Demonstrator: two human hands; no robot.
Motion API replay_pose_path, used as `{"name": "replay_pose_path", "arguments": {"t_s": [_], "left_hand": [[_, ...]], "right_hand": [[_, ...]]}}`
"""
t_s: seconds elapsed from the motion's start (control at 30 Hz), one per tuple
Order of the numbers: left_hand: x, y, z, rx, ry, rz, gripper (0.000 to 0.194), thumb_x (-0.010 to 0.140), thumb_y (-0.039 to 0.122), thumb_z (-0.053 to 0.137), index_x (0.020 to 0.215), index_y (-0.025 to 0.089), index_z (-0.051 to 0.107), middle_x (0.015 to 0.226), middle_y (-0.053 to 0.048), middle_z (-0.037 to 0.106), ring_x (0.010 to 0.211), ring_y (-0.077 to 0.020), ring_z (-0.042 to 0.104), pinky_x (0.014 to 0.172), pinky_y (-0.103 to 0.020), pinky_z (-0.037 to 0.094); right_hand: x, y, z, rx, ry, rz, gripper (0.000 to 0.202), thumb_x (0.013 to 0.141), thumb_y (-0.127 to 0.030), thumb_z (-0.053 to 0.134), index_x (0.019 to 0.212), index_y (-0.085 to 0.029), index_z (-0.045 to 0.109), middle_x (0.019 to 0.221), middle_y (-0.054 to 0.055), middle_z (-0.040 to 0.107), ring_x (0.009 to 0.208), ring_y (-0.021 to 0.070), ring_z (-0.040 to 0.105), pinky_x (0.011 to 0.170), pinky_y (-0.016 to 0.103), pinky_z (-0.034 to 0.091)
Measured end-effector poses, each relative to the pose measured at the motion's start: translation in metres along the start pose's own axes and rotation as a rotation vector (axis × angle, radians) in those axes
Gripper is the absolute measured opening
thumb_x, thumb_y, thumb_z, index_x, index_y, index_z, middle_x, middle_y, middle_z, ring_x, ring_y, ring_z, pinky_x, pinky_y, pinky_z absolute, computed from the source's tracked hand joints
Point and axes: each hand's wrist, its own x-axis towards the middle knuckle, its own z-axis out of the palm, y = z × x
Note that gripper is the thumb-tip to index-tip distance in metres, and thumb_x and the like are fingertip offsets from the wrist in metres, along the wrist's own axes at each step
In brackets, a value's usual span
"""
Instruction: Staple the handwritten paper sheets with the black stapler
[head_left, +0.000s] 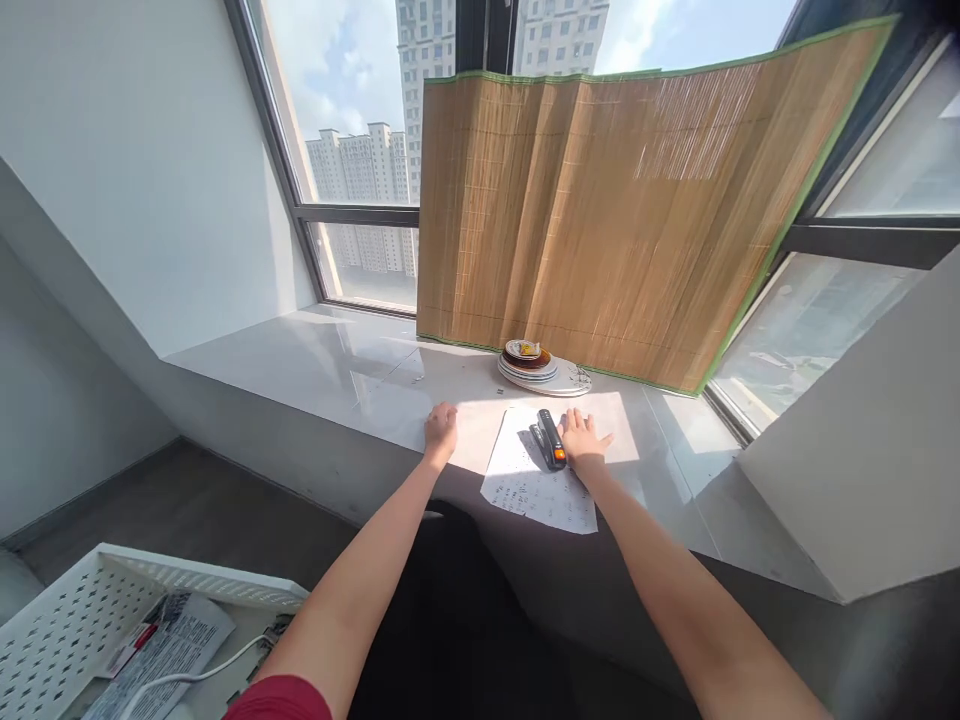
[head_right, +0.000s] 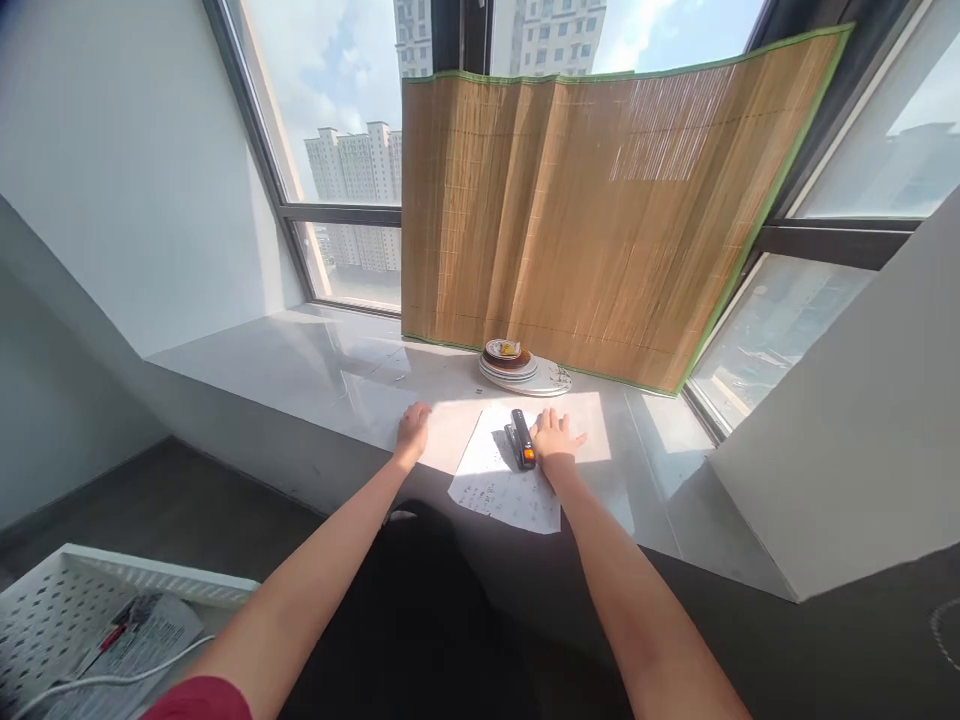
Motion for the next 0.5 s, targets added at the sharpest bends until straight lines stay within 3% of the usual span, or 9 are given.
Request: {"name": "replay_pose_path", "arguments": {"t_s": [0.1, 0.2, 0.4, 0.5], "left_hand": [[-0.002, -0.002, 0.002, 0.011, 0.011, 0.001, 0.026, 0.101, 0.019, 0.043, 0.093, 0.022, 0.067, 0.110, -0.011, 0.071, 0.108, -0.0255, 0.066, 0.098, -0.036, 0.050], [-0.003, -0.007, 0.003, 0.003, 0.024, 0.009, 0.025, 0.100, 0.018, 0.046, 0.090, 0.022, 0.068, 0.107, -0.010, 0.070, 0.106, -0.0248, 0.066, 0.096, -0.035, 0.051], [-0.006, -0.005, -0.002, -0.057, 0.030, 0.044, 0.023, 0.101, 0.018, 0.048, 0.091, 0.022, 0.068, 0.110, -0.008, 0.070, 0.110, -0.0230, 0.065, 0.098, -0.033, 0.050], [-0.028, 0.002, -0.009, -0.179, 0.064, 0.060, 0.020, 0.099, 0.016, 0.048, 0.091, 0.022, 0.066, 0.109, -0.007, 0.070, 0.110, -0.0222, 0.066, 0.099, -0.033, 0.051]], "right_hand": [[0.001, 0.021, 0.003, 0.044, 0.061, -0.007, 0.062, 0.107, -0.030, 0.021, 0.161, -0.013, 0.046, 0.172, 0.022, 0.033, 0.163, 0.0385, 0.020, 0.122, 0.080, 0.022], [0.002, 0.021, 0.003, 0.072, 0.068, -0.058, 0.056, 0.105, -0.028, 0.022, 0.144, -0.015, 0.061, 0.166, 0.022, 0.042, 0.160, 0.0375, 0.027, 0.120, 0.078, 0.026], [-0.005, 0.016, -0.005, 0.108, 0.077, -0.054, 0.054, 0.103, -0.029, 0.025, 0.142, -0.017, 0.060, 0.161, 0.022, 0.047, 0.157, 0.0344, 0.033, 0.120, 0.070, 0.034], [-0.004, 0.019, -0.006, 0.125, 0.094, -0.062, 0.053, 0.102, -0.030, 0.027, 0.141, -0.017, 0.060, 0.155, 0.022, 0.052, 0.153, 0.0366, 0.038, 0.116, 0.070, 0.038]]}}
